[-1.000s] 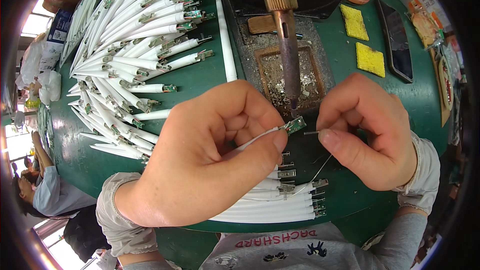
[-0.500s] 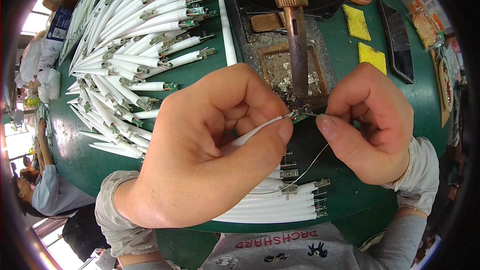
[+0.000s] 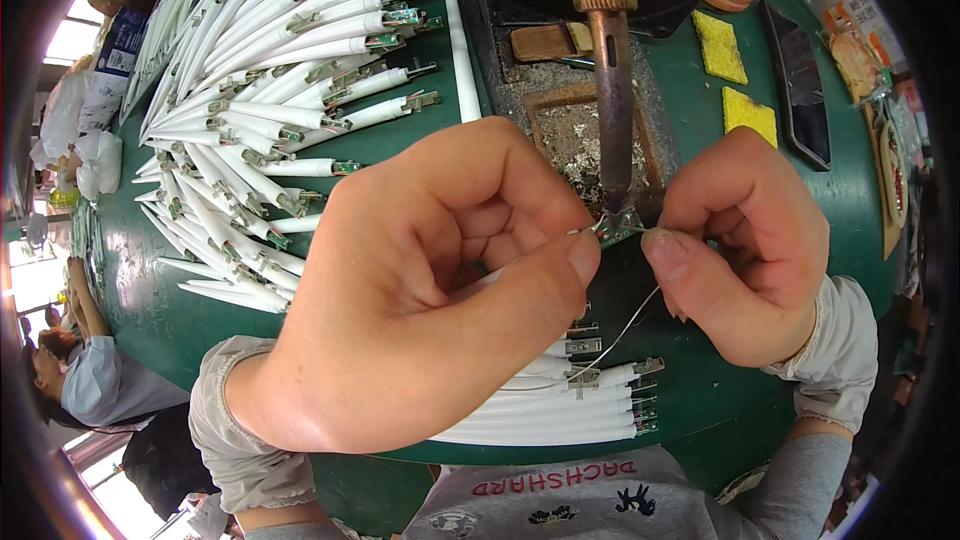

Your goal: The person wipes a soldering iron tip on a sponge, solders wires onto the circuit boards of plastic tubes using solder wire and the soldering iron, and gathers the finished tubes.

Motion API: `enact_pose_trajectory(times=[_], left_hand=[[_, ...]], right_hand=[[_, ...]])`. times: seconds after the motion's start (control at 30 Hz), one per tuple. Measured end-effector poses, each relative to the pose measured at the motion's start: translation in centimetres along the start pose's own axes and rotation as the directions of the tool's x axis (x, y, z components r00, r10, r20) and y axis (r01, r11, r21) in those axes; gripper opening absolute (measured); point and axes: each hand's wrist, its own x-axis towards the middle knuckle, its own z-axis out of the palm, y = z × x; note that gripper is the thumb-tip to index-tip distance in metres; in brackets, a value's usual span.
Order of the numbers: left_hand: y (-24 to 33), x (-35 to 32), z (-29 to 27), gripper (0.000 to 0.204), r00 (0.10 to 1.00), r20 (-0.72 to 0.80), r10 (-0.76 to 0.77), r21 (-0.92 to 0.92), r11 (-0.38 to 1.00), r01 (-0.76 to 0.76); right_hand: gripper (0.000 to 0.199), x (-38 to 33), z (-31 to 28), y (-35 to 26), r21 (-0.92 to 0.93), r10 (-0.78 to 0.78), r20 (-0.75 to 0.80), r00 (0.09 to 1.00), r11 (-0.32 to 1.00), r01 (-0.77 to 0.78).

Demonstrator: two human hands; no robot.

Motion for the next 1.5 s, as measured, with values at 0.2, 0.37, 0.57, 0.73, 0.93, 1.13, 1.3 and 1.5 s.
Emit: enact_pose_trajectory(times=[0.2, 0.37, 0.57, 0.73, 0.93, 1.13, 1.3, 1.5], left_hand=[[-0.3, -0.2, -0.4, 0.010, 0.996, 0.033, -0.080, 0.038, 0.996, 0.079], [-1.0, -0.5, -0.5, 0.010, 0.998, 0.057, 0.041, 0.158, 0.986, -0.049], [-0.9, -0.7, -0.4, 0.010, 0.991, 0.118, 0.060, 0.374, 0.922, -0.100], [-0.8, -0.8, -0.2, 0.011, 0.995, 0.104, -0.006, 0.394, 0.918, -0.036], [-1.2, -0.5, -0.7, 0.017, 0.983, 0.184, 0.024, 0.415, 0.904, -0.099], [-0.7, -0.4, -1.0, 0.020, 0.975, 0.204, -0.092, 0.230, 0.972, 0.043], [-0.5, -0.2, -0.7, 0.020, 0.959, 0.211, -0.191, -0.012, 0.980, 0.198], [-0.4, 0.0, -0.8, 0.015, 0.974, 0.136, -0.182, 0.040, 0.983, 0.179]], right_hand=[[0.016, -0.2, -0.5, 0.7, -0.103, -0.067, 0.083, 0.994, 0.992, 0.076], [0.019, -0.2, -0.3, 0.3, -0.097, -0.087, 0.047, 0.995, 0.991, 0.091], [0.027, -0.3, -0.1, 0.3, -0.158, -0.021, 0.041, 0.999, 0.987, 0.028], [0.024, 0.2, 0.8, 1.1, -0.293, -0.277, 0.020, 0.961, 0.917, 0.270], [0.024, 0.3, 1.2, 2.2, -0.316, -0.490, -0.026, 0.871, 0.831, 0.458], [0.028, 0.3, 0.3, 2.4, -0.354, -0.551, 0.110, 0.827, 0.756, 0.551], [0.027, 0.2, 0.2, 2.8, -0.388, -0.596, 0.116, 0.795, 0.709, 0.588], [0.021, -0.3, 0.4, 2.3, -0.058, -0.308, 0.032, 0.951, 0.949, 0.309]])
